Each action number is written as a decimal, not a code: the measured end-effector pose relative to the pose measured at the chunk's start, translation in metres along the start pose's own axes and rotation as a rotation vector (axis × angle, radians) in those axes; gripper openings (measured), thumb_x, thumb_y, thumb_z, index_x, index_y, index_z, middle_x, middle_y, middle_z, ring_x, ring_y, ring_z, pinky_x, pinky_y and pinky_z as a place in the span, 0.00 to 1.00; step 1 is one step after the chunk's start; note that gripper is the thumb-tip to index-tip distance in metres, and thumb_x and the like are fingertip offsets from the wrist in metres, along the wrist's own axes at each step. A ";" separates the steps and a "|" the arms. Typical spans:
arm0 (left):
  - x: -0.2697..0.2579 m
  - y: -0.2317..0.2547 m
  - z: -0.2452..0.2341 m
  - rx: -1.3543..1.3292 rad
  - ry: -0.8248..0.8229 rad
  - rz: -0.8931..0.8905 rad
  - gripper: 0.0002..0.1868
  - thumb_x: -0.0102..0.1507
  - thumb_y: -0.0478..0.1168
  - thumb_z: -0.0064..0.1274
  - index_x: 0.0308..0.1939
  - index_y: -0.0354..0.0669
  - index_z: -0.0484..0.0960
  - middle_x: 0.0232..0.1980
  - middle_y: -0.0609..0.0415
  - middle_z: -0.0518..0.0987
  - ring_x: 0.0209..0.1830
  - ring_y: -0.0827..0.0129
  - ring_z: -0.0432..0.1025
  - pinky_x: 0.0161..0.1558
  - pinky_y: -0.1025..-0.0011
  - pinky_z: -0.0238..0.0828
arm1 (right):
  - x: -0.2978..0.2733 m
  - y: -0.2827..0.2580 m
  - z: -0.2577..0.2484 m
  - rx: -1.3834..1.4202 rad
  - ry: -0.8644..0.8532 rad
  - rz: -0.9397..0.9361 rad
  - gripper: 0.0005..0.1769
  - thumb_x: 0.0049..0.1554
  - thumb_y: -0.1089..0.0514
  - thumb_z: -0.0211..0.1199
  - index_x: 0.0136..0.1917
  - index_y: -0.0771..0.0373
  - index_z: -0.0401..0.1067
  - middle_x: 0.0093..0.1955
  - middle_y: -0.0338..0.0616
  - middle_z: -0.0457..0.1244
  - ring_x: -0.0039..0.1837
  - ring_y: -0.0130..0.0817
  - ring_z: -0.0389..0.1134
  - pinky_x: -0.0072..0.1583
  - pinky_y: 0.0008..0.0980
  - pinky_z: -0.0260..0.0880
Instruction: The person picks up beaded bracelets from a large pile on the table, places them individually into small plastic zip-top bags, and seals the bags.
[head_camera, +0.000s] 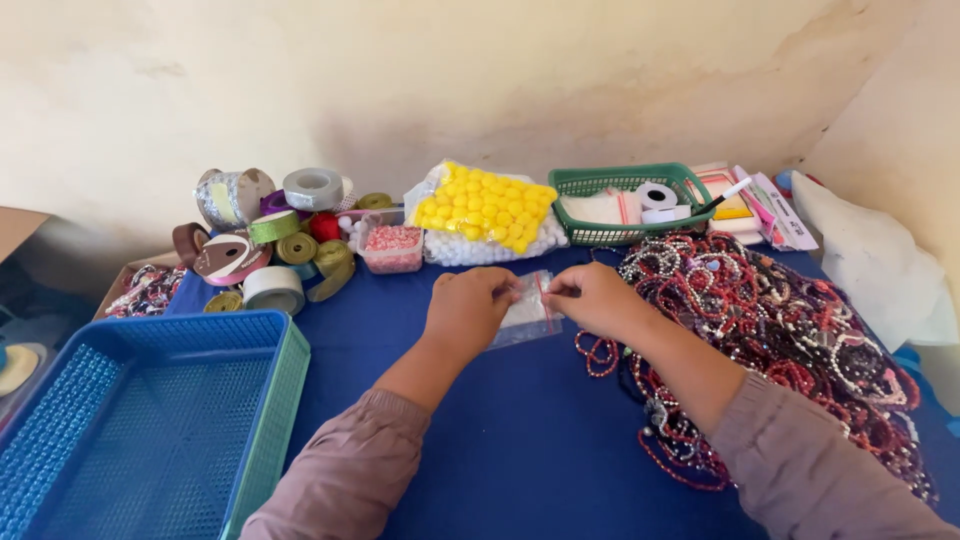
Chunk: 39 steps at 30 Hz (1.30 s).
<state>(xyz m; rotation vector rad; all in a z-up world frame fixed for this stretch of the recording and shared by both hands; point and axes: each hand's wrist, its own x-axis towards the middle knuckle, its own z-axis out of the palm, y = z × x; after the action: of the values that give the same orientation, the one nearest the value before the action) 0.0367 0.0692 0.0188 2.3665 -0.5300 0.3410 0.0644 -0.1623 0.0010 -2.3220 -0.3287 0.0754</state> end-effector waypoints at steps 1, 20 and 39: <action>-0.010 0.001 -0.003 -0.001 -0.002 -0.004 0.09 0.60 0.48 0.58 0.41 0.55 0.87 0.38 0.58 0.86 0.39 0.64 0.80 0.49 0.57 0.66 | -0.012 -0.007 0.001 0.001 -0.004 0.002 0.12 0.54 0.54 0.69 0.44 0.66 0.81 0.36 0.43 0.73 0.36 0.24 0.71 0.41 0.28 0.71; -0.122 0.018 -0.012 -0.036 -0.014 0.140 0.27 0.54 0.43 0.64 0.57 0.49 0.80 0.60 0.53 0.77 0.62 0.56 0.70 0.58 0.54 0.62 | -0.104 0.005 0.072 0.403 -0.277 0.272 0.08 0.57 0.59 0.67 0.44 0.66 0.80 0.32 0.40 0.69 0.25 0.24 0.62 0.29 0.25 0.61; -0.127 0.025 -0.003 -0.144 -0.172 0.163 0.53 0.46 0.51 0.74 0.70 0.38 0.65 0.61 0.43 0.74 0.64 0.50 0.68 0.66 0.51 0.54 | -0.113 0.013 0.078 0.606 -0.279 0.297 0.09 0.55 0.58 0.70 0.44 0.68 0.80 0.34 0.39 0.71 0.27 0.23 0.62 0.30 0.24 0.61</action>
<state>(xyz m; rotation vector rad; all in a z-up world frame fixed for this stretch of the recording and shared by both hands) -0.0873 0.0903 -0.0128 2.2300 -0.8042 0.1660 -0.0537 -0.1454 -0.0685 -1.7368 -0.0744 0.5696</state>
